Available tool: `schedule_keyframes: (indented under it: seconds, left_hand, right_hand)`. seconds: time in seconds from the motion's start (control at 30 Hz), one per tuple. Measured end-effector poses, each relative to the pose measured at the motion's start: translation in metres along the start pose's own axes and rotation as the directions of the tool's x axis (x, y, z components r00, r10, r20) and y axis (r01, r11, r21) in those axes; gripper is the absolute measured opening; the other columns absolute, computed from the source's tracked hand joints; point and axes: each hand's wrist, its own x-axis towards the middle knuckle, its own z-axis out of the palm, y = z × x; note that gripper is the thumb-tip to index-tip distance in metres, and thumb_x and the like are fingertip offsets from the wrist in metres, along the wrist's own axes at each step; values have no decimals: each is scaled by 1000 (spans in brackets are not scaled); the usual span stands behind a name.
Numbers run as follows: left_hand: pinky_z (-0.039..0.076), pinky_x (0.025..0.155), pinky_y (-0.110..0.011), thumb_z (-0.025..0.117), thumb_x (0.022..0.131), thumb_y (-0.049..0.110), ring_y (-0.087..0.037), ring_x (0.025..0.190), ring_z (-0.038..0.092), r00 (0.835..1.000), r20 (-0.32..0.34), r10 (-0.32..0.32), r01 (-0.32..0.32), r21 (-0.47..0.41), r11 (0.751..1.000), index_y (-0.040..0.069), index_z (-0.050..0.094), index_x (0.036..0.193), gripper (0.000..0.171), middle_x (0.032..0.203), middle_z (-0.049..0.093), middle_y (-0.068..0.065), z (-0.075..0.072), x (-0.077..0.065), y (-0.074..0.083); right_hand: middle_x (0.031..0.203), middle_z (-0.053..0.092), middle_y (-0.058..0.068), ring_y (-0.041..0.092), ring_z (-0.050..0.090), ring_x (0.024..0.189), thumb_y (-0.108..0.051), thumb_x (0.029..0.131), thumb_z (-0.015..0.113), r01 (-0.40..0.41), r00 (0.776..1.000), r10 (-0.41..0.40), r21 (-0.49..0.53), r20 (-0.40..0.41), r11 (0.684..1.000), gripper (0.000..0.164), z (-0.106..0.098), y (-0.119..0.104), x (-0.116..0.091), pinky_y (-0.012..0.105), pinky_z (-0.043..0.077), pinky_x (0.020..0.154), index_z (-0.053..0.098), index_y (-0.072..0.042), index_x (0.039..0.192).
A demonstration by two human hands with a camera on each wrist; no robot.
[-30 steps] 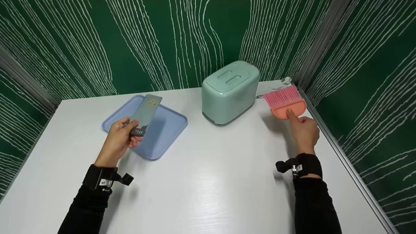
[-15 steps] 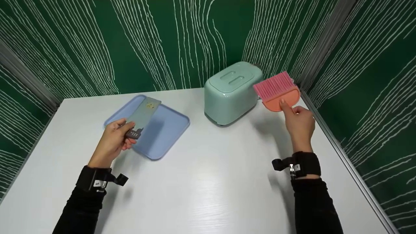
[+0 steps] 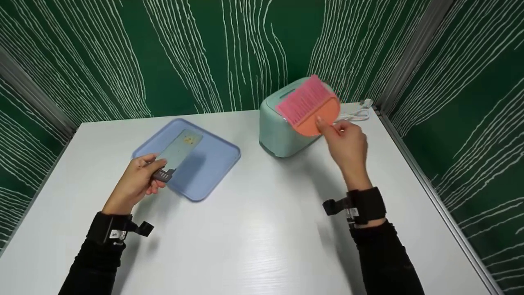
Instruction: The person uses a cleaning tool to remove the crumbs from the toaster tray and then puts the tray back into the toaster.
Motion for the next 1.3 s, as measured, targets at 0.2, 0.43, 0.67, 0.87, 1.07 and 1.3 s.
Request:
schedule_keyframes:
  seconds: [0.2,0.43,0.67,0.87,1.07,1.3]
  left_hand:
    - [42,37,-19,55,113,18,-7,38,55,999,50,2,-5,48,999,-5,50,147,42,59,67,-3,-4,-2,-1]
    - [42,37,-18,55,112,18,-6,38,58,992,129,-8,5,25,1000,-7,32,162,60,58,68,-2,-3,-4,-2]
    - [45,38,-20,56,113,19,-7,39,60,978,206,5,-8,16,1000,-7,45,146,44,61,69,-3,-3,-4,-4]
    - [48,41,-19,62,110,15,-7,43,63,965,260,33,-32,-11,999,-2,51,131,30,69,73,-6,-5,-5,-4]
    - [50,43,-20,68,107,15,-7,46,64,966,257,26,-34,26,999,0,53,136,36,73,75,-7,-8,-7,-1]
    - [50,44,-22,78,100,14,-8,48,65,965,261,29,-46,62,997,1,55,140,48,75,74,-4,-12,-7,1]
  right_hand:
    - [62,43,-13,8,40,61,-61,96,74,155,981,-148,-46,124,987,52,27,-37,-21,26,32,52,62,-14,78]
    - [62,43,-7,8,39,56,-57,98,75,270,922,-263,15,285,963,48,70,-70,-41,24,32,49,68,-12,81]
    - [62,45,-7,11,40,56,-58,96,77,293,894,-273,-4,355,956,48,110,-84,-52,26,30,52,63,-16,75]
    - [61,44,-7,13,42,57,-58,95,77,303,878,-261,-44,402,952,52,138,-97,-63,28,30,53,54,-18,71]
    - [61,44,-7,12,43,58,-59,96,76,353,853,-292,-67,434,933,53,165,-107,-73,30,30,54,52,-18,72]
    - [59,40,-7,12,42,56,-59,94,78,378,840,-309,-72,445,923,55,185,-114,-82,30,29,54,48,-20,69]
